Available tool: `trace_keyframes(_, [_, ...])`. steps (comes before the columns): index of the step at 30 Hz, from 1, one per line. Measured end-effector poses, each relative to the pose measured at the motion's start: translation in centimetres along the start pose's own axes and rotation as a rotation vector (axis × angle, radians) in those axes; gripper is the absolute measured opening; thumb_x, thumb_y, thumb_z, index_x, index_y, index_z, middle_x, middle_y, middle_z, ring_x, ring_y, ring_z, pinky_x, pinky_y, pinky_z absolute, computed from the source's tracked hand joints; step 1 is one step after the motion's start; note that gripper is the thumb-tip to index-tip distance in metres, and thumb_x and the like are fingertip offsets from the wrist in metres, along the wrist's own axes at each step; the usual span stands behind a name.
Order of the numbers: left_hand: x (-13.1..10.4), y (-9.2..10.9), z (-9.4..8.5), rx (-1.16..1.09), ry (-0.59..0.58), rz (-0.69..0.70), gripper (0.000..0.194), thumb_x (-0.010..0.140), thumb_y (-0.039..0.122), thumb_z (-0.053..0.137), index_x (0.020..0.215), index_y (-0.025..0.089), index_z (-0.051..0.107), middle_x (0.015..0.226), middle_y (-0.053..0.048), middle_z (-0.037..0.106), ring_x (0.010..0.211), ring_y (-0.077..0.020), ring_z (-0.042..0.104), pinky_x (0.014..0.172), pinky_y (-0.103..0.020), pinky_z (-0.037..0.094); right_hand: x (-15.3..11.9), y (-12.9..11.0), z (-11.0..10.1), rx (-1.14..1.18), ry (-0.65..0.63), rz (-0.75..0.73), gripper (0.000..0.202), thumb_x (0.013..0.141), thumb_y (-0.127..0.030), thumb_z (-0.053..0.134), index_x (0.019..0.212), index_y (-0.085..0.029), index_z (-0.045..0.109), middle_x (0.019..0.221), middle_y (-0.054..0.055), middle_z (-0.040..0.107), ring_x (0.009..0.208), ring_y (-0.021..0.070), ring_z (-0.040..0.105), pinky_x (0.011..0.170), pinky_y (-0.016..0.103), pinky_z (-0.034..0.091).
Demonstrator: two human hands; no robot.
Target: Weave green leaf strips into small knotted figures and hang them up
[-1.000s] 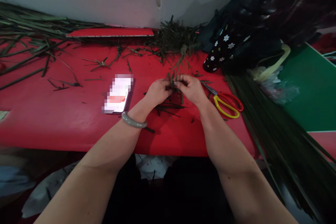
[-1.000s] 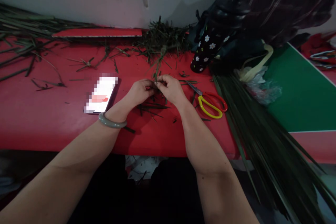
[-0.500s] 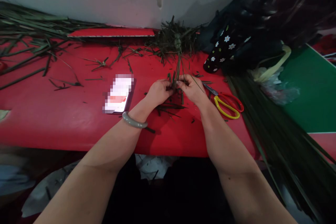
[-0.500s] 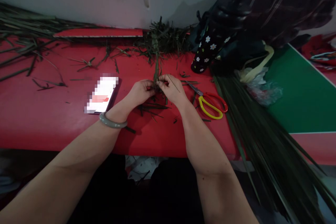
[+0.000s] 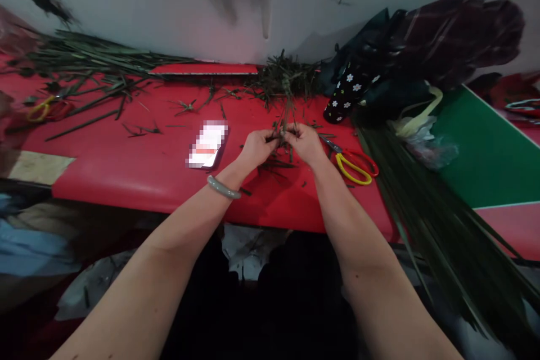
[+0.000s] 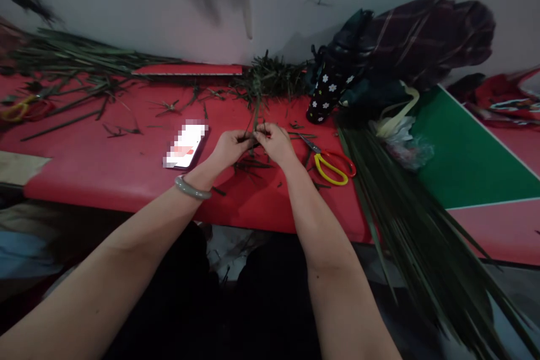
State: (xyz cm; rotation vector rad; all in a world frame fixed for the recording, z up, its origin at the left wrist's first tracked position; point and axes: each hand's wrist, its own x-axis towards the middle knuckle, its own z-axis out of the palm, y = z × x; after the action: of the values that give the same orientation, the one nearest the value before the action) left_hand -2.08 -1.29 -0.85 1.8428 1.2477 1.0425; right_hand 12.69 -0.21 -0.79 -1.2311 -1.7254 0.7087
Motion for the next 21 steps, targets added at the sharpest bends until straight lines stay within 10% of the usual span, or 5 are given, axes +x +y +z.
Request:
trace_keyframes(12, [-8.8, -0.6, 1.3, -0.388, 0.189, -0.177, 0.015, 0.068, 0.025, 0.057, 0.074, 0.013, 0.062, 0.065, 0.000, 0.061, 0.061, -0.0091, 0.052, 0.062, -0.021, 0.043, -8.4, -3.2, 2.3, 0.125, 0.035, 0.029, 0.025, 0.070, -0.036, 0.055, 0.086, -0.017, 0.058, 0.085, 0.005, 0.064, 0.079, 0.0151, 0.059, 0.076, 0.032, 0.048])
trace_keyframes(21, [-8.8, -0.4, 2.0, -0.574, 0.249, -0.291, 0.011, 0.068, 0.022, 0.061, 0.074, 0.013, 0.059, 0.064, 0.001, 0.059, 0.057, -0.0077, 0.054, 0.056, -0.022, 0.043, -28.6, 0.5, -1.7, 0.037, 0.222, 0.391, 0.016, 0.076, -0.037, 0.049, 0.073, -0.027, 0.060, 0.069, 0.003, 0.064, 0.066, 0.0235, 0.062, 0.065, 0.041, 0.051])
